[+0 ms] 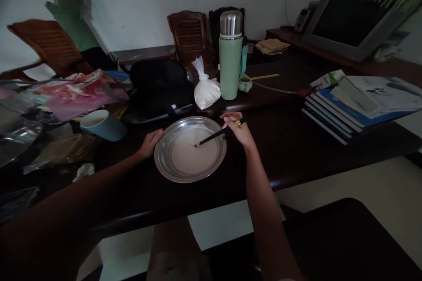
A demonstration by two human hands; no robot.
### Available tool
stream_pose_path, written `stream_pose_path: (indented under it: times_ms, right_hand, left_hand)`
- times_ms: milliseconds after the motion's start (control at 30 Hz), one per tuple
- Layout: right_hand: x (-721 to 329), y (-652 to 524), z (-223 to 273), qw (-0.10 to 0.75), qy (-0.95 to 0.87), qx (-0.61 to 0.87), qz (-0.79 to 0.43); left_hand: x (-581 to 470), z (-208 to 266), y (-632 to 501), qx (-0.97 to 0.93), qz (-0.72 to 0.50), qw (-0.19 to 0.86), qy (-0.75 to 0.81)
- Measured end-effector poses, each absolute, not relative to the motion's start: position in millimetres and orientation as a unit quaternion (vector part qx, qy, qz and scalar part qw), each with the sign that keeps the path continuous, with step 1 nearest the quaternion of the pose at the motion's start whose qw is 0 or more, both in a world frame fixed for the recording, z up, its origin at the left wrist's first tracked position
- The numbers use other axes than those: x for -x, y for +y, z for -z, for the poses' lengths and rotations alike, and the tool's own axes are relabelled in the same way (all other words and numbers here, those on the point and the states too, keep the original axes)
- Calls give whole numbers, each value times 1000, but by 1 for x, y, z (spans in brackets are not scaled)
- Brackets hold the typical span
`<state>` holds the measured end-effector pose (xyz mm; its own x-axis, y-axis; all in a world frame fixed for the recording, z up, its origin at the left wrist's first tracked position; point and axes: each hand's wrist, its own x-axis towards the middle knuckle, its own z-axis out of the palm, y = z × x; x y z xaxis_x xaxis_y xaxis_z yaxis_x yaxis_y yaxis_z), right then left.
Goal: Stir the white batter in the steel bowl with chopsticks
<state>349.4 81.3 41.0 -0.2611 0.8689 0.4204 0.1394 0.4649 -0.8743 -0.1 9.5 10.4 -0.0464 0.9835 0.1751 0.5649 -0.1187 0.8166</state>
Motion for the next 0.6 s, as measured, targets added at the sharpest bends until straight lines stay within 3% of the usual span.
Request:
stream_pose_path:
  times_ms: [200,400,600]
  right_hand:
    - [-341,79,-41,435,-748,318,-386]
    - [-351,84,-39,504,-702,350,-362]
    - [-343,80,-40,430,-757,301,-389]
  left_hand:
    - [0,-10,9,-632,-401,279,602]
    - [-1,-13,8,-622,-418,288,596]
    - [-6,-23,12,-571,-445,379,576]
